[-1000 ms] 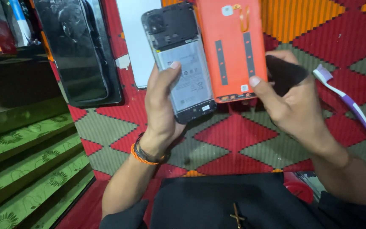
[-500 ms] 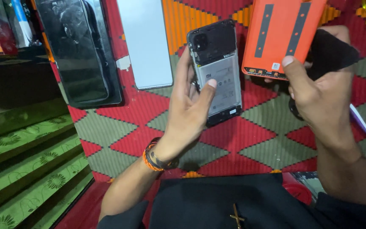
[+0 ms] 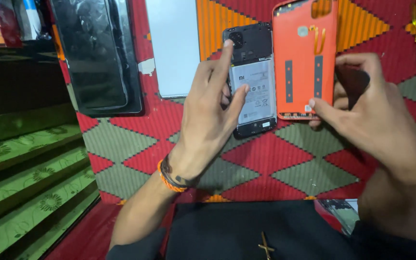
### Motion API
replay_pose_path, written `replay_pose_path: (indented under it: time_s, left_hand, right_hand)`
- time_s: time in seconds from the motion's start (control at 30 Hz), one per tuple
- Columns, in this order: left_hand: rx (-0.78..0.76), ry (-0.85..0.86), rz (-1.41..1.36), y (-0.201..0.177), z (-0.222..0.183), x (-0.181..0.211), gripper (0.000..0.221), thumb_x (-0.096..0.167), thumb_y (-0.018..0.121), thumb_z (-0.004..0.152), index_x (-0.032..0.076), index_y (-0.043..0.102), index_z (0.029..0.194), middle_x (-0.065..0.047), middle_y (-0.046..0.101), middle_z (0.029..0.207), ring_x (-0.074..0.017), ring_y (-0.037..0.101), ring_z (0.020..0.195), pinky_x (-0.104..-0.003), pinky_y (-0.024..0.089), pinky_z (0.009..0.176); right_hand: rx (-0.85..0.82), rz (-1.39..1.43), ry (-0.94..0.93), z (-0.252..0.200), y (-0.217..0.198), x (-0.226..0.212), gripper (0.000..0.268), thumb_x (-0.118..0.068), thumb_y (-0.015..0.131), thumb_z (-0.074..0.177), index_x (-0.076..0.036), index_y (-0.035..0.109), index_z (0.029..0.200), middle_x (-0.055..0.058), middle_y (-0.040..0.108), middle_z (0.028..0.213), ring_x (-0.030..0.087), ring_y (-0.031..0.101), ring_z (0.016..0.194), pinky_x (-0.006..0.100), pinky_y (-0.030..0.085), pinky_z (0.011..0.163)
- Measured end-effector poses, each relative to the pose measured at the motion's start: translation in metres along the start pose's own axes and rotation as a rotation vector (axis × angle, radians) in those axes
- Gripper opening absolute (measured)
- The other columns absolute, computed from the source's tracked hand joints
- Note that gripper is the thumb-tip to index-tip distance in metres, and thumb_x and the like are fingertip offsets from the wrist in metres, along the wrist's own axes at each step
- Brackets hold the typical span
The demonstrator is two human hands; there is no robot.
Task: Prying open a smartphone and cleaning the back cover with a toothbrush.
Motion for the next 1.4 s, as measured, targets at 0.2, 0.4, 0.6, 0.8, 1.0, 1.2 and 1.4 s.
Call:
replay_pose_path:
  time_s: [0.2,0.4,0.6,0.8,1.0,1.2,1.4]
  left_hand:
    - [0.027,0.088,0.15,0.0,0.001,0.006,0.053,0.0,0.073,0.1,0.001,0.047,0.147,-0.021,0.047,0.139,-0.0172,0.058,0.084,-0.03,0.056,0.074]
    - [-0.009,0.161,0.308,0.0,0.0,0.003,0.054,0.003,0.074,0.101,0.001,0.047,0.147,-0.026,0.044,0.144,-0.0299,0.056,0.109,-0.037,0.056,0.092]
    - [-0.081,0.153,0.393,0.005,-0.002,0.0,0.069,0.03,0.081,0.102,0.014,0.042,0.156,-0.024,0.035,0.152,-0.0381,0.051,0.123,-0.039,0.057,0.088]
    - [-0.009,0.218,0.426,0.008,-0.002,0.009,0.055,0.025,0.084,0.096,0.009,0.06,0.143,-0.019,0.038,0.15,-0.0369,0.044,0.131,-0.05,0.034,0.109]
    - [-0.156,0.195,-0.33,0.002,-0.008,0.039,0.056,0.013,0.082,0.086,0.0,0.055,0.133,-0.014,0.068,0.121,-0.0226,0.071,0.102,-0.031,0.06,0.093]
    - [-0.09,0.133,-0.351,0.001,-0.006,0.042,0.025,-0.004,0.075,0.09,0.0,0.067,0.114,-0.011,0.073,0.103,-0.017,0.068,0.081,-0.025,0.056,0.074]
    - [-0.028,0.248,-0.229,0.01,-0.01,0.038,0.037,-0.001,0.071,0.092,0.0,0.06,0.127,-0.015,0.06,0.127,-0.0264,0.065,0.11,-0.035,0.057,0.096]
  right_hand:
    - [-0.118,0.007,0.151,-0.006,-0.01,-0.018,0.041,-0.008,0.071,0.096,0.009,0.052,0.128,0.016,0.073,0.067,0.026,0.077,0.053,0.034,0.048,0.034]
    - [-0.207,-0.153,0.233,-0.01,-0.013,-0.011,0.04,-0.02,0.071,0.095,-0.001,0.058,0.127,0.007,0.076,0.06,0.021,0.075,0.046,0.035,0.049,0.037]
    - [-0.343,-0.175,0.369,-0.007,-0.018,-0.014,0.034,-0.036,0.069,0.094,-0.013,0.069,0.118,0.006,0.077,0.06,0.021,0.075,0.042,0.034,0.049,0.039]
    - [0.236,0.577,0.066,-0.013,-0.028,0.019,0.043,-0.007,0.026,0.106,-0.002,0.041,0.146,0.004,0.046,0.087,0.008,0.037,0.073,0.021,0.028,0.064]
    - [0.245,0.378,-0.373,-0.015,-0.006,-0.023,0.049,-0.006,0.045,0.1,0.009,0.043,0.146,0.02,0.057,0.117,0.023,0.053,0.089,0.034,0.048,0.077]
    - [0.174,0.204,-0.655,-0.012,0.007,-0.032,0.042,0.011,0.073,0.083,0.001,0.066,0.124,0.008,0.069,0.096,0.02,0.062,0.084,0.032,0.05,0.079]
    - [0.682,-0.19,-0.555,0.016,-0.022,0.001,0.026,0.031,0.082,0.097,0.011,0.08,0.113,0.021,0.082,0.118,0.03,0.074,0.101,0.038,0.058,0.087]
Point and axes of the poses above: each hand's wrist, its own z-axis towards the middle knuckle, its own y-axis out of the palm, x = y × z, the point moved 1 cm from there along z, towards the middle knuckle
